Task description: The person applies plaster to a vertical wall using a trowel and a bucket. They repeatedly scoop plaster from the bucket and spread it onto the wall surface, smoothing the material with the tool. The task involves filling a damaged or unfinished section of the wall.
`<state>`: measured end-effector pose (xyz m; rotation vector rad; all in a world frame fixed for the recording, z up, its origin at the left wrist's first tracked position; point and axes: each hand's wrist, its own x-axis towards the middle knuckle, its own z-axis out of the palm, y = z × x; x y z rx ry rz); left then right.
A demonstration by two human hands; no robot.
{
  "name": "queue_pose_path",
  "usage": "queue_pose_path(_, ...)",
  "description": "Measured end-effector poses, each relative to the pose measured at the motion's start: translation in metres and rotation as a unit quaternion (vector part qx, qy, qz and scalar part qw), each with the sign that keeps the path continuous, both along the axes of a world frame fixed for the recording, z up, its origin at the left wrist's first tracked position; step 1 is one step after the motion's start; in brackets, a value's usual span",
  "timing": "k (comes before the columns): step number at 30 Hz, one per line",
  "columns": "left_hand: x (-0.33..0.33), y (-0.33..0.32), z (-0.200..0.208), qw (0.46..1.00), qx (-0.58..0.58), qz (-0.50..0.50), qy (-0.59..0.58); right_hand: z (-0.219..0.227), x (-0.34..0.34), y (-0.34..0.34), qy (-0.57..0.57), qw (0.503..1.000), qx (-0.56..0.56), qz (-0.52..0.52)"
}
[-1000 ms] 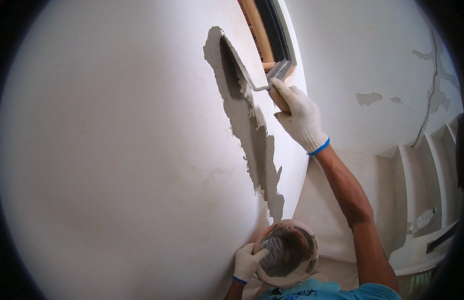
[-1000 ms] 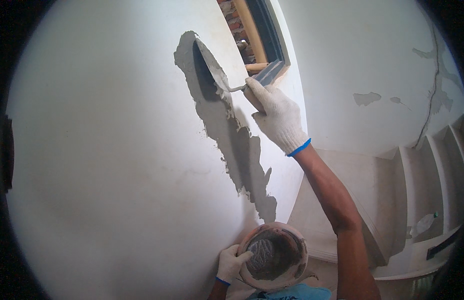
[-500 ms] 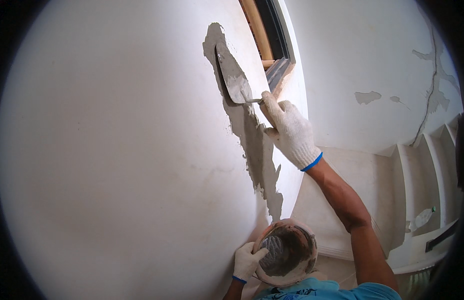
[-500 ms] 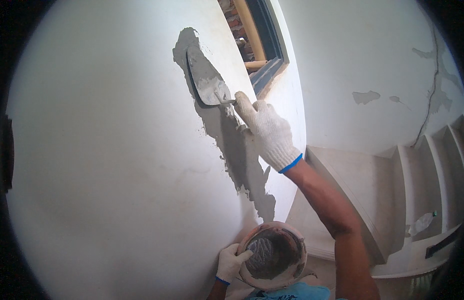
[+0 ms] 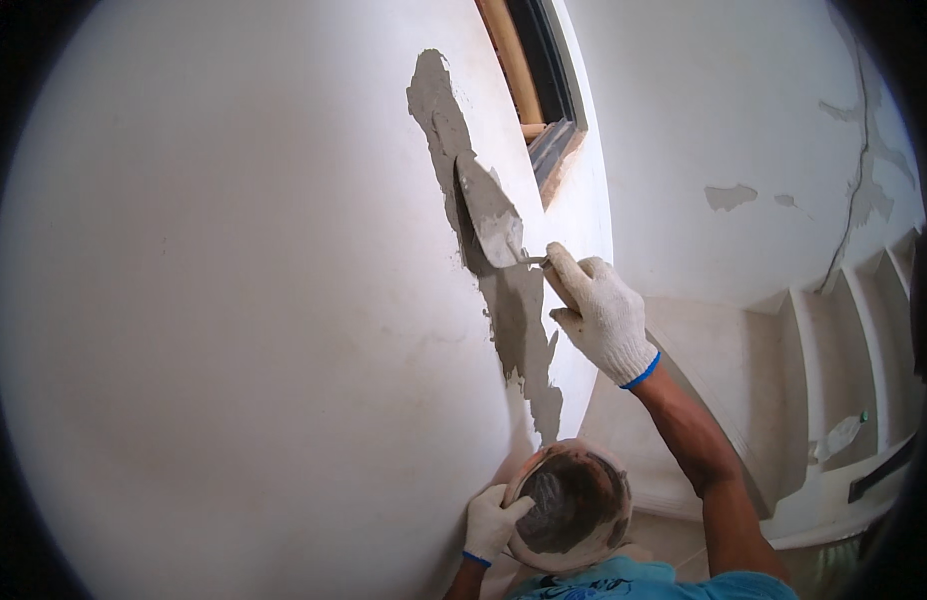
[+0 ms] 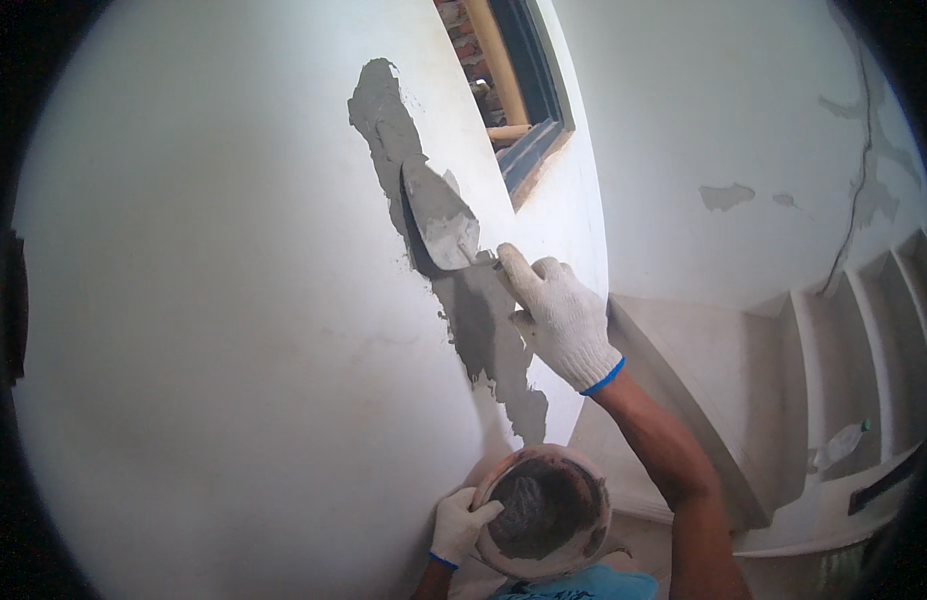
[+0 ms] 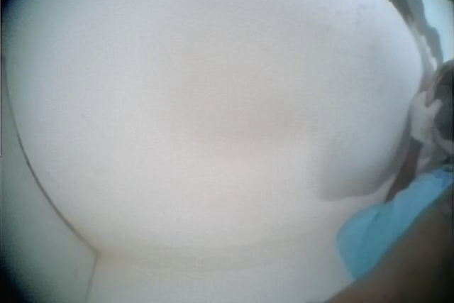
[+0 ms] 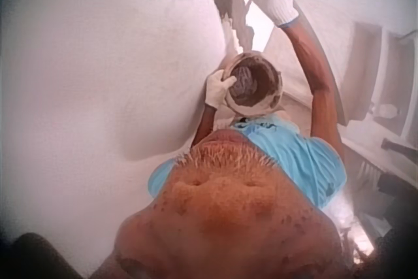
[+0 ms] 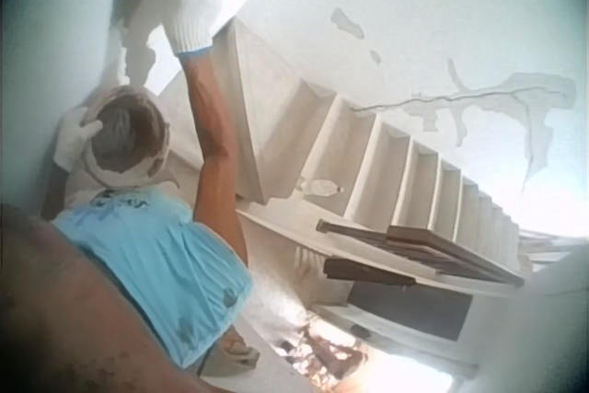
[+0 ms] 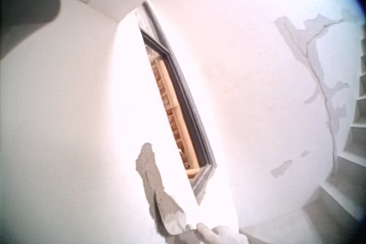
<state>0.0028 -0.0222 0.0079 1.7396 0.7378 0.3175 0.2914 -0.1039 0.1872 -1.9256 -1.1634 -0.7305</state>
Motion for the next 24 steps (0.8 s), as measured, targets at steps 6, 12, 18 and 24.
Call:
queue_pose_path(6, 0.001, 0.000, 0.008, 1.000, 0.000, -0.008, 0.016, 0.036, 0.011, 0.016, -0.037, 0.995, 0.095, 0.003)
queue_pose_path(12, 0.000, 0.000, 0.009, 1.000, -0.020, -0.004, 0.021, 0.047, 0.007, 0.028, -0.071, 0.993, 0.093, -0.034)
queue_pose_path(18, 0.000, 0.005, 0.002, 0.999, 0.001, -0.016, 0.036, 0.037, 0.012, 0.038, -0.109, 0.989, 0.091, -0.046)
queue_pose_path(24, 0.001, 0.001, 0.002, 0.999, -0.034, 0.004, 0.023, 0.042, 0.026, 0.051, -0.124, 0.986, 0.092, -0.065)
